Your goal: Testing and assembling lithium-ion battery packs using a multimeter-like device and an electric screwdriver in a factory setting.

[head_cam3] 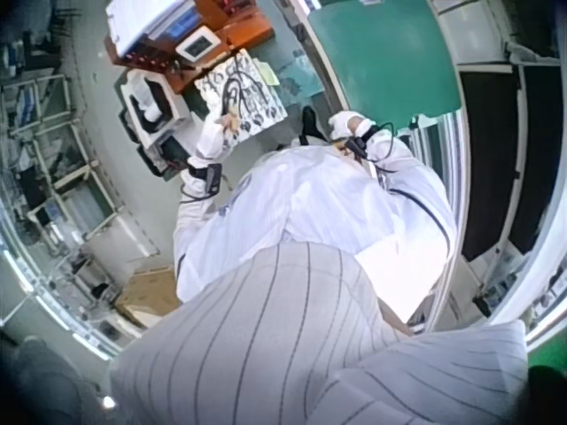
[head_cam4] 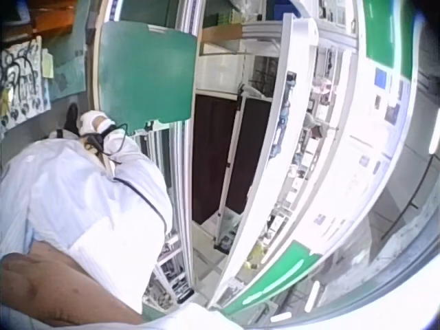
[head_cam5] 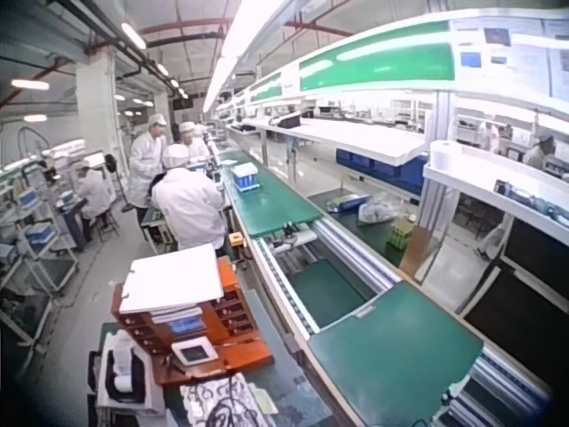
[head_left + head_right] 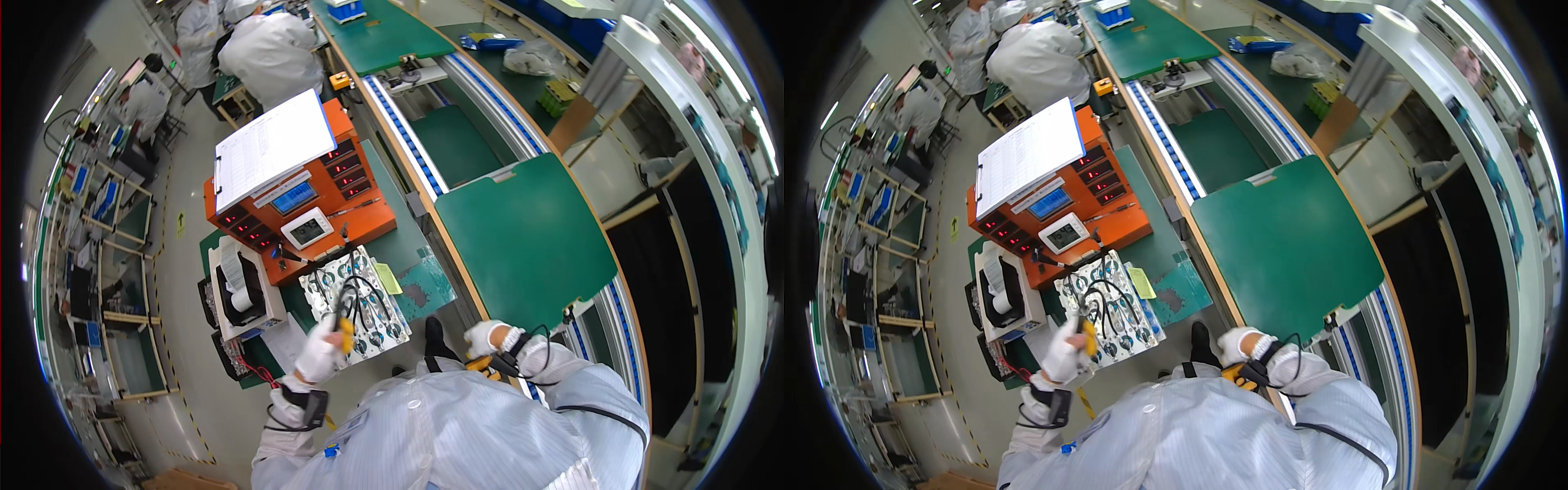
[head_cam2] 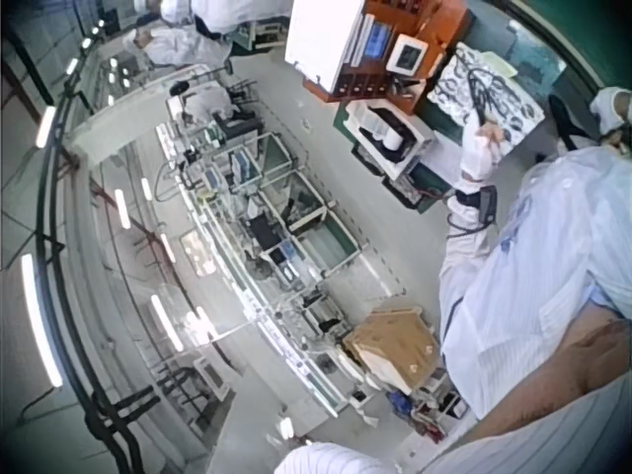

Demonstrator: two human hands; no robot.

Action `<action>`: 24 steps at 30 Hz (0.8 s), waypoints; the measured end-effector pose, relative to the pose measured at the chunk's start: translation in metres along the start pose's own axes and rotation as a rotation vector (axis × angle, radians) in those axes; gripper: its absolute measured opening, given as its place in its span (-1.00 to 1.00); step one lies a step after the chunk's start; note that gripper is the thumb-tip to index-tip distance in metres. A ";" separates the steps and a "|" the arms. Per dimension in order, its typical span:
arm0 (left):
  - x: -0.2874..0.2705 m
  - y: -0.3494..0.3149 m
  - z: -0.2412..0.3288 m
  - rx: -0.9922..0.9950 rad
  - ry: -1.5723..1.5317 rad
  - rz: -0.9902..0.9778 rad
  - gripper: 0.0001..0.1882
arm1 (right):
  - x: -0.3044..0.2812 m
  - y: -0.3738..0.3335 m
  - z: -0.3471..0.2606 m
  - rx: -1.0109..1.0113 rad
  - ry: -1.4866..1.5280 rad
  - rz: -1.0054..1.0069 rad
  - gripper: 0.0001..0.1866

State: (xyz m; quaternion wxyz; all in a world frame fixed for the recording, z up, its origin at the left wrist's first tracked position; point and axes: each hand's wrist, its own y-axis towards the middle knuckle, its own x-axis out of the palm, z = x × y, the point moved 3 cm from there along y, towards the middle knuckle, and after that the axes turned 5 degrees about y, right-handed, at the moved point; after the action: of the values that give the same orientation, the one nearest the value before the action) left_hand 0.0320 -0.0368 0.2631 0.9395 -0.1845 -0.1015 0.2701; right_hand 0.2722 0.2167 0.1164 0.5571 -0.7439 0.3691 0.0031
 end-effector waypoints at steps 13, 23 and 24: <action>0.053 0.003 -0.217 -0.201 1.290 -0.235 -0.47 | 0.113 -0.023 0.013 0.141 0.274 0.412 -0.44; -0.037 -0.046 -0.202 -0.361 1.146 -0.504 -0.29 | 0.047 -0.023 -0.030 0.204 0.035 0.391 -0.55; -0.041 -0.048 -0.182 -0.239 1.083 -0.485 -0.45 | 0.033 -0.014 -0.024 0.123 0.098 0.570 -0.60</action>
State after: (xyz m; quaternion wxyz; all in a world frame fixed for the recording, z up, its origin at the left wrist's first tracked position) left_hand 0.0731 -0.1497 0.1124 0.8652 -0.3715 0.3223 -0.0972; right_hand 0.2938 0.1804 0.1232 0.5595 -0.5742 0.5891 0.1011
